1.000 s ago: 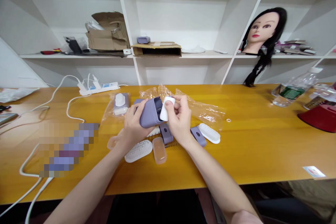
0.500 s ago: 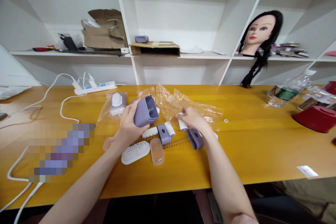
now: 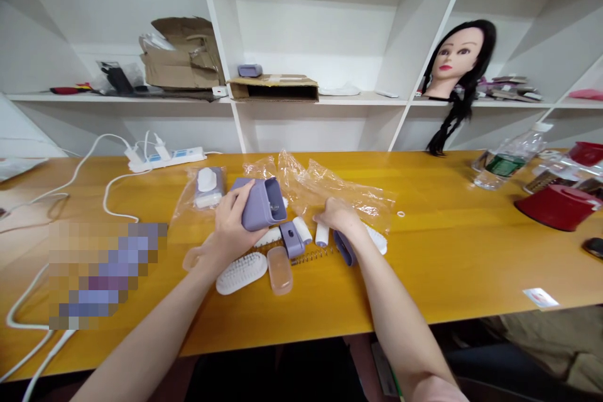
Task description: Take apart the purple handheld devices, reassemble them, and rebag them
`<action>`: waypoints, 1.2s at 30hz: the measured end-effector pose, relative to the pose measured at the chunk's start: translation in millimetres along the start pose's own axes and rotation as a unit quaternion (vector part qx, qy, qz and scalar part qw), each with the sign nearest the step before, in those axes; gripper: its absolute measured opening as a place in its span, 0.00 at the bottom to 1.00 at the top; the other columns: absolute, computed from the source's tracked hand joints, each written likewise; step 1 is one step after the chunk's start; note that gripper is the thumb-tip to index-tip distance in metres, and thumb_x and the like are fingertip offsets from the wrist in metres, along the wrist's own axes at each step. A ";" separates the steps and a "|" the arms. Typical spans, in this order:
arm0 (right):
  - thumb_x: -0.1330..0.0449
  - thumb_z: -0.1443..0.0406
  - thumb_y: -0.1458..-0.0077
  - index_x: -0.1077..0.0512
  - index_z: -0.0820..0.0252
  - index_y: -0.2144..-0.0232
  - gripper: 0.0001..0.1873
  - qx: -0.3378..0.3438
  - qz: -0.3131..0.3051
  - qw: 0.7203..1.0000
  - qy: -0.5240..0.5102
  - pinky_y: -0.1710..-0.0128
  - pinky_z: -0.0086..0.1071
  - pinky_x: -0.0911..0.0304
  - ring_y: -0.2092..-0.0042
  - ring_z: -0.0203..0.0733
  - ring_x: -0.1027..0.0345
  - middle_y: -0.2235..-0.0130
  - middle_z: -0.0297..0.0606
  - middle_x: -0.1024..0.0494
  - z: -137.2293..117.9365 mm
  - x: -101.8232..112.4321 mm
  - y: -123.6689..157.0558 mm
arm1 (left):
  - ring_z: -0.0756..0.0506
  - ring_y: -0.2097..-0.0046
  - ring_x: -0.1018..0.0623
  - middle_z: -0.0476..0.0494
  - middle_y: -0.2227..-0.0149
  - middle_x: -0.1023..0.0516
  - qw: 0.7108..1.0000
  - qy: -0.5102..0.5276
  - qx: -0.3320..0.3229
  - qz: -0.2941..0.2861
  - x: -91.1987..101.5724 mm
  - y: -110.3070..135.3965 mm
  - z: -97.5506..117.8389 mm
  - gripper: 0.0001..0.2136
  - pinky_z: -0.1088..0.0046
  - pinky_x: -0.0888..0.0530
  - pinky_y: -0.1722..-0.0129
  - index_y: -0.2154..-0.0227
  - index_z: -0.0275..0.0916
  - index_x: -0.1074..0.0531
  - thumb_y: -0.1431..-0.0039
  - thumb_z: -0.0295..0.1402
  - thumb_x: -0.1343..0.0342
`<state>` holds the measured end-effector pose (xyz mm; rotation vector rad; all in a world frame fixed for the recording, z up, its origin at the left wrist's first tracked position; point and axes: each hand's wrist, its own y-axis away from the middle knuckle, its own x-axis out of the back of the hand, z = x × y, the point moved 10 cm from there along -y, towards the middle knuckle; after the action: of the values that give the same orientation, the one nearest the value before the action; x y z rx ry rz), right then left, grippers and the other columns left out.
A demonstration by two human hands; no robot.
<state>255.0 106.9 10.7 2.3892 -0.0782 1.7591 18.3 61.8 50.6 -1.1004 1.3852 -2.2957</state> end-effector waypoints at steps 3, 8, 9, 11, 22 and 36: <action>0.44 0.61 0.47 0.25 0.62 0.73 0.12 0.044 0.044 0.998 -0.019 0.67 0.36 0.39 0.63 0.49 0.27 0.68 0.49 0.21 -12.0 11.3 4.4 | 0.35 0.51 0.30 0.35 0.50 0.31 1.000 -0.011 -0.020 -0.009 -1.0 0.1 4.1 0.41 0.55 0.35 0.50 0.37 0.44 0.46 0.56 0.40 0.36; 0.48 0.58 0.42 0.27 0.60 0.63 0.14 0.236 0.096 0.934 -0.250 0.65 0.32 0.36 0.67 0.39 0.29 0.68 0.38 0.22 -61.3 34.7 40.8 | 0.34 0.50 0.30 0.34 0.50 0.31 1.000 -0.008 -0.020 -0.020 -0.4 -0.7 5.9 0.39 0.55 0.35 0.50 0.38 0.42 0.42 0.55 0.41 0.36; 0.46 0.58 0.43 0.28 0.60 0.63 0.13 0.267 0.111 0.907 -0.305 0.66 0.32 0.36 0.68 0.38 0.30 0.69 0.37 0.23 -67.4 40.7 50.0 | 0.34 0.50 0.30 0.34 0.50 0.30 1.000 0.002 -0.012 -0.023 -0.2 -1.2 5.3 0.38 0.55 0.36 0.49 0.39 0.42 0.41 0.55 0.40 0.36; 0.43 0.57 0.45 0.28 0.59 0.62 0.13 0.299 0.133 0.863 -0.386 0.65 0.33 0.36 0.67 0.38 0.30 0.67 0.37 0.23 -73.2 47.9 62.9 | 0.34 0.48 0.31 0.33 0.48 0.30 0.998 0.057 0.020 -0.020 2.7 -3.2 2.7 0.38 0.53 0.36 0.47 0.40 0.42 0.39 0.57 0.39 0.35; 0.39 0.53 0.50 0.37 0.60 0.47 0.31 0.281 0.022 0.878 -0.386 0.61 0.41 0.34 0.61 0.44 0.31 0.52 0.47 0.28 -104.5 -2.1 66.4 | 0.35 0.53 0.22 0.36 0.61 0.20 0.564 0.681 0.463 0.060 -32.4 19.4 -33.2 0.24 0.58 0.27 0.52 0.57 0.32 0.27 0.53 0.45 0.43; 0.33 0.61 0.57 0.33 0.56 0.61 0.20 0.124 -0.201 0.731 -0.641 0.63 0.31 0.31 0.65 0.35 0.29 0.64 0.32 0.25 -108.5 -55.2 62.5 | 0.37 0.55 0.22 0.43 0.63 0.19 0.504 0.672 0.536 0.081 -50.2 47.9 -25.3 0.22 0.60 0.27 0.52 0.63 0.37 0.26 0.62 0.43 0.36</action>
<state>127.1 60.6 -3.9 2.9571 0.4806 -0.2907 26.9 80.9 -20.3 1.3807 -0.2204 -2.7950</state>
